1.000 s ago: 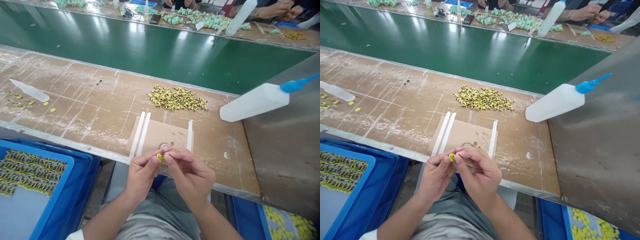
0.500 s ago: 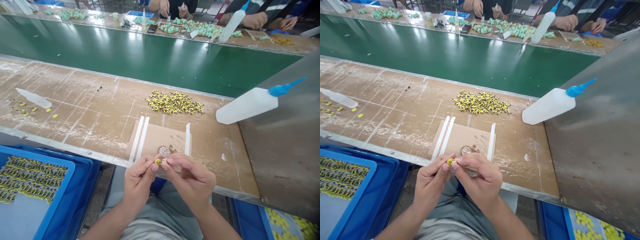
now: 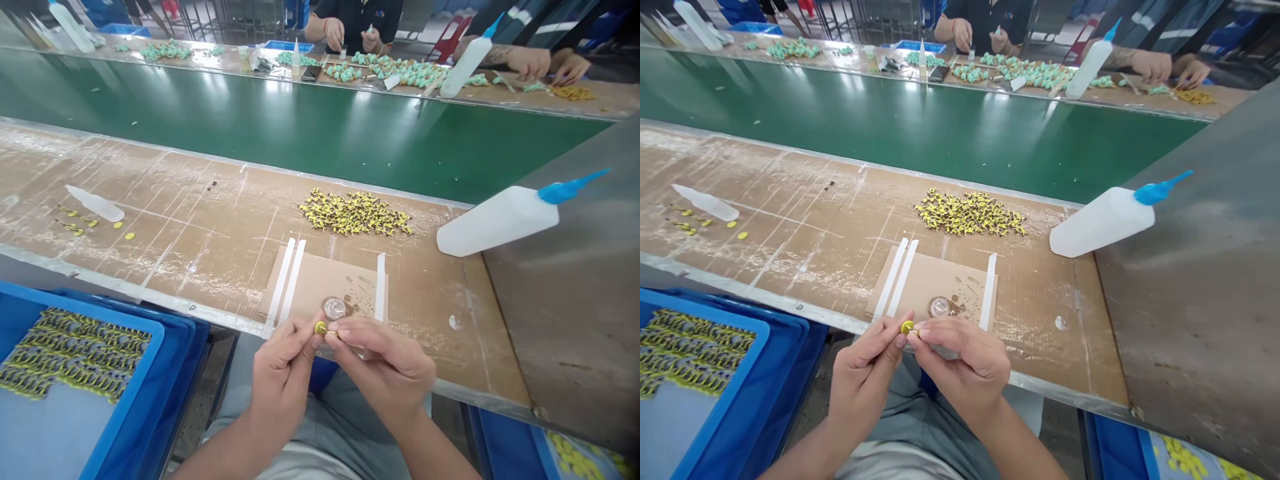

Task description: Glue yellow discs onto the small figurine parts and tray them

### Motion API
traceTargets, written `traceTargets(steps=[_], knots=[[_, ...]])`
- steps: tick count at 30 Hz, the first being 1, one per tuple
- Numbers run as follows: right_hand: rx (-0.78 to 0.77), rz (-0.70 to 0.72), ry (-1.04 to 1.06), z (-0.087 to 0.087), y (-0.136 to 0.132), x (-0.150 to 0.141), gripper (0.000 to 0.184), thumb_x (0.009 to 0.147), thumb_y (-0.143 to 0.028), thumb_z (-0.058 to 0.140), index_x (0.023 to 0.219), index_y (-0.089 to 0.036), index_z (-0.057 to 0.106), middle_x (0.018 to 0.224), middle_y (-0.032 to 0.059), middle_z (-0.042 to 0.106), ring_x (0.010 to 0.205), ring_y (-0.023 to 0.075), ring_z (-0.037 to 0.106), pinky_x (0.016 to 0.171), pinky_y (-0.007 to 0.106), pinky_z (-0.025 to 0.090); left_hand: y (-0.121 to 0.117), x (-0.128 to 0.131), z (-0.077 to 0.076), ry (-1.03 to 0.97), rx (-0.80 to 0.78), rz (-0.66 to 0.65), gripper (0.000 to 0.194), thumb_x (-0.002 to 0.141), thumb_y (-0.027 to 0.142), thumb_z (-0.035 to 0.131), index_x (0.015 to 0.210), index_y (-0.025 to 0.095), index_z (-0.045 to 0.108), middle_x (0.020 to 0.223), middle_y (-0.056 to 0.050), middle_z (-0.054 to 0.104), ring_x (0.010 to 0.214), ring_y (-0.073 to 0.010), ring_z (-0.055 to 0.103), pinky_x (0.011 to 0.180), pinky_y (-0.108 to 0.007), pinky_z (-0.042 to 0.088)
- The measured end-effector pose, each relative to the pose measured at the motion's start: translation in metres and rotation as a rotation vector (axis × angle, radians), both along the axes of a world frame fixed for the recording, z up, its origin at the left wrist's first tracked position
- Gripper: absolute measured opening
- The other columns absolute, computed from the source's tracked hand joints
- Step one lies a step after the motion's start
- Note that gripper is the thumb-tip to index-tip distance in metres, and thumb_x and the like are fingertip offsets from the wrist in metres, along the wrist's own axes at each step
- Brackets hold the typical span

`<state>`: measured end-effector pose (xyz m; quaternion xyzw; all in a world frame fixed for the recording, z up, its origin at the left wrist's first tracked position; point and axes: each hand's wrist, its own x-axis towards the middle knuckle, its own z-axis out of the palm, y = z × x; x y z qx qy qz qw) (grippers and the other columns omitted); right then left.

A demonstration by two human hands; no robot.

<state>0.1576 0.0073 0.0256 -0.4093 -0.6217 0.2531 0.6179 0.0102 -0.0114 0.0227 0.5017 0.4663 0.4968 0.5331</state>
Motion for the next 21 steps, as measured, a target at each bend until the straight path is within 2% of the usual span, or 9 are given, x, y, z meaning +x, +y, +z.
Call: traceTargets(steps=[6, 11, 16, 21], knots=[[-0.049, -0.010, 0.027, -0.005, 0.001, -0.011, 0.040, 0.069, 0.002, 0.078, 0.099, -0.025, 0.073, 0.085, 0.0015, 0.077, 0.076, 0.0192, 0.073, 0.072, 0.034, 0.062, 0.006, -0.009, -0.004, -0.218, -0.164, 0.048, 0.023, 0.086, 0.020, 0.070, 0.104, 0.031, 0.079, 0.083, -0.002, 0.068, 0.068, -0.0102, 0.056, 0.063, -0.022, 0.048], [-0.042, 0.033, 0.039, 0.003, 0.007, -0.028, 0.035, 0.072, 0.001, 0.076, 0.093, -0.026, 0.075, 0.084, 0.0008, 0.077, 0.075, 0.0179, 0.073, 0.068, 0.030, 0.062, 0.008, -0.023, -0.003, -0.298, -0.221, 0.127, 0.012, 0.078, 0.021, 0.077, 0.088, 0.025, 0.082, 0.079, -0.003, 0.072, 0.062, -0.0106, 0.057, 0.058, -0.023, 0.049], [-0.126, 0.081, 0.081, 0.006, 0.012, -0.044, 0.031, 0.073, -0.001, 0.077, 0.092, -0.026, 0.076, 0.083, 0.0012, 0.078, 0.073, 0.0174, 0.073, 0.067, 0.029, 0.062, 0.010, -0.041, 0.002, -0.188, -0.137, 0.181, 0.003, 0.077, 0.021, 0.078, 0.077, 0.023, 0.081, 0.077, -0.003, 0.074, 0.069, -0.0143, 0.065, 0.064, -0.024, 0.052], [-0.173, 0.079, 0.103, 0.002, 0.014, -0.061, 0.029, 0.072, -0.003, 0.078, 0.090, -0.026, 0.077, 0.083, 0.0024, 0.078, 0.070, 0.0188, 0.074, 0.065, 0.030, 0.062, 0.010, -0.058, 0.006, 0.010, -0.002, 0.265, 0.002, 0.079, 0.019, 0.075, 0.077, 0.020, 0.076, 0.077, -0.002, 0.073, 0.072, -0.0151, 0.067, 0.066, -0.024, 0.053]])
